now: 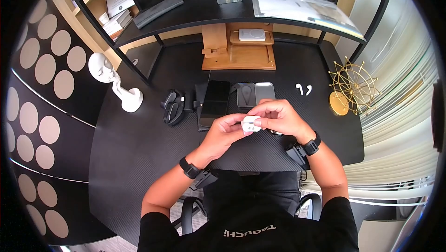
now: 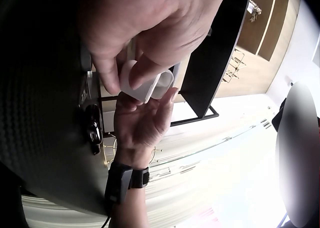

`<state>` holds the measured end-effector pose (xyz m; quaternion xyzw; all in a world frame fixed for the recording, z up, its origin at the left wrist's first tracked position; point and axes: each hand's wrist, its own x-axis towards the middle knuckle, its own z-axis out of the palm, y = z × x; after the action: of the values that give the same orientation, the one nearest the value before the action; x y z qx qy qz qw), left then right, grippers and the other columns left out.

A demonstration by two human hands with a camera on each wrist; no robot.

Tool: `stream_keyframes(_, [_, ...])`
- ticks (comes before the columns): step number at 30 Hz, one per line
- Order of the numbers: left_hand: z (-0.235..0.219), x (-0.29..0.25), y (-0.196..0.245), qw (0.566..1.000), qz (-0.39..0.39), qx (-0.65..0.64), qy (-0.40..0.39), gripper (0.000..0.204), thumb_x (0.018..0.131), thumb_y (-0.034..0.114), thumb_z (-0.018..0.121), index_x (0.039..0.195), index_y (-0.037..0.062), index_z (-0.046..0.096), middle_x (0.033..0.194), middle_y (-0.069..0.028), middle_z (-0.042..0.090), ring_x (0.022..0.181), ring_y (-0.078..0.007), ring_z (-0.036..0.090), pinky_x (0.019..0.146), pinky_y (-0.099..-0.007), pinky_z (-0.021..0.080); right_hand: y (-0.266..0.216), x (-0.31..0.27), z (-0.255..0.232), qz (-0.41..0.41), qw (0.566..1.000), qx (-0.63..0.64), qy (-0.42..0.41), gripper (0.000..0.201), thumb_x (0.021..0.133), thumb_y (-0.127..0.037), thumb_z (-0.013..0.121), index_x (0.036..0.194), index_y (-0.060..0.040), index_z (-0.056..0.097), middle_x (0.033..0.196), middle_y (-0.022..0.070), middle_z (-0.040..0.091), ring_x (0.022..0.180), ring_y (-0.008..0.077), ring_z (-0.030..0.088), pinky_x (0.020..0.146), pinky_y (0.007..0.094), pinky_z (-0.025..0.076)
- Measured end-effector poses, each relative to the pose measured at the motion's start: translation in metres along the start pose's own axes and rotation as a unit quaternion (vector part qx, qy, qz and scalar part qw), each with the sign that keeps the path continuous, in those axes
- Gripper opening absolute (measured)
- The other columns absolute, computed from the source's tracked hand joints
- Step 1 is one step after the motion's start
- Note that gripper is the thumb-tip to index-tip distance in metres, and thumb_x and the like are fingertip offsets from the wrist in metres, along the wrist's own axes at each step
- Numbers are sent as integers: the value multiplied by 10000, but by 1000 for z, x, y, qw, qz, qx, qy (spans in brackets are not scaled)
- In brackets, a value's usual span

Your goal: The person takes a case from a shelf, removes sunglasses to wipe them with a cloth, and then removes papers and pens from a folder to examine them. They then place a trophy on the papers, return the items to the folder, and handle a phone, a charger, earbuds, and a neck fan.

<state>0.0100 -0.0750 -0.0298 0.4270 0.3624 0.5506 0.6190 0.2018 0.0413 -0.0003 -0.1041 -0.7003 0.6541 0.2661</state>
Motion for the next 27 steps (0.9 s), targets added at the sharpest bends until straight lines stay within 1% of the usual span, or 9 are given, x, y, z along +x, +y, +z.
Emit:
stream_keyframes(2, [1,0,0,1000,-7,-4,-2,342,915,-57,643,1252,-41,591,1193,-115,659,1116,-192,646,1002,-318,526,-1,0,-1,19,1000,-4,-1,223,882,-9,721,1103,21,712,895,43,649,794,95,641,688,228,523])
stream_keyframes(4, [4,0,3,1000,-17,-10,-2,343,901,-62,660,1237,-38,596,1179,-125,662,1105,-203,655,1005,-339,533,0,0,0,6,1000,2,-4,223,881,-12,723,1101,22,712,901,42,649,805,98,644,700,231,524])
stream_keyframes(8, [3,0,2,1000,-19,-5,1,349,894,-65,667,1234,-39,597,1171,-125,665,1097,-203,658,1006,-341,533,7,-1,-2,-10,1000,13,-22,226,896,-48,726,1112,16,706,957,39,653,859,94,641,742,227,517])
stream_keyframes(11, [2,0,2,1000,-22,-9,4,348,890,-68,669,1230,-38,600,1168,-123,667,1091,-202,660,1003,-340,534,7,-1,-3,-14,1000,-4,-23,233,888,-48,734,1111,15,708,950,36,648,862,92,634,748,222,510])
stream_keyframes(27, [2,0,2,1000,-13,0,4,338,896,-57,668,1226,-41,601,1168,-127,667,1089,-204,662,997,-335,537,8,-1,-3,-24,999,-11,-20,251,875,-68,752,1116,-5,718,942,27,658,830,77,631,716,212,507])
